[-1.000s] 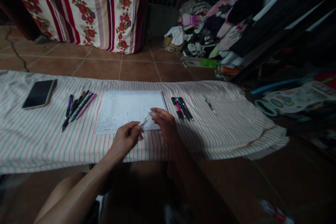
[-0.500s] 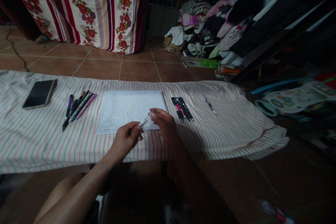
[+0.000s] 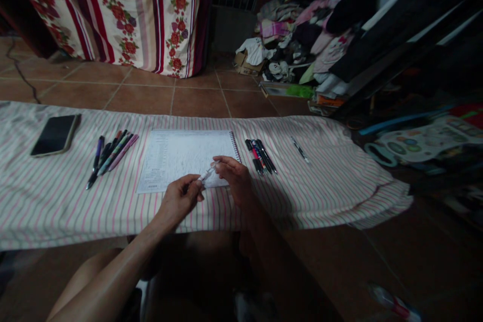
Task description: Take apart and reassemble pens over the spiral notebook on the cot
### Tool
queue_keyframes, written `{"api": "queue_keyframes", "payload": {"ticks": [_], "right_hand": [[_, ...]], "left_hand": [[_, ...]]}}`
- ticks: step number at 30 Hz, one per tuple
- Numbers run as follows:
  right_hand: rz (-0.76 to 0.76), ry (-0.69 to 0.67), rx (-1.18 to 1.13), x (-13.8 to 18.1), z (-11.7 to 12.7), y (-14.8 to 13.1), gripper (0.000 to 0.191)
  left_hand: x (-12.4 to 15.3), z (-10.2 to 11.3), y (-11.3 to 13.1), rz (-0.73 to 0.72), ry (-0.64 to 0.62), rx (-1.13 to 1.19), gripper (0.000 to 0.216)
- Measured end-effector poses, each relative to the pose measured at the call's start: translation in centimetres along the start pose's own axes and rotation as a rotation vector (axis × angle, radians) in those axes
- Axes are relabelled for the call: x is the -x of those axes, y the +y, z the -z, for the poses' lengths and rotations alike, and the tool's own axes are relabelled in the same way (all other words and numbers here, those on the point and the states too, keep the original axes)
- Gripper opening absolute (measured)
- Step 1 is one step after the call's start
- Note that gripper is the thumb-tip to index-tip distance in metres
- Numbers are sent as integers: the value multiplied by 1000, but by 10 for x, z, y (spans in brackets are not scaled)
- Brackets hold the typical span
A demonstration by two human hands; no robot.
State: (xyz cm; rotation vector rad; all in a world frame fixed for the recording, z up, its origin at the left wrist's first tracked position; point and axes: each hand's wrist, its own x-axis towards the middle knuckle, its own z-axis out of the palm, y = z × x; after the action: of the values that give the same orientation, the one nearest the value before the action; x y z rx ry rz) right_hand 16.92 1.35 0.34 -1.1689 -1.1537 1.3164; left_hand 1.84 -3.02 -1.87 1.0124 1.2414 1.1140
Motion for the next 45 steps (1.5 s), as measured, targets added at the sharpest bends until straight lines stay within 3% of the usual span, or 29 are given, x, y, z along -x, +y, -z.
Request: {"api": "queue_keyframes", "payload": {"ticks": [23, 45], "right_hand": [[38, -78, 84, -1, 2, 7, 29], [83, -90, 143, -4, 0, 13, 22]], "left_hand": [[-4, 6, -8, -33, -89, -67, 35], [-3, 6, -3, -51, -78, -82, 34]]}}
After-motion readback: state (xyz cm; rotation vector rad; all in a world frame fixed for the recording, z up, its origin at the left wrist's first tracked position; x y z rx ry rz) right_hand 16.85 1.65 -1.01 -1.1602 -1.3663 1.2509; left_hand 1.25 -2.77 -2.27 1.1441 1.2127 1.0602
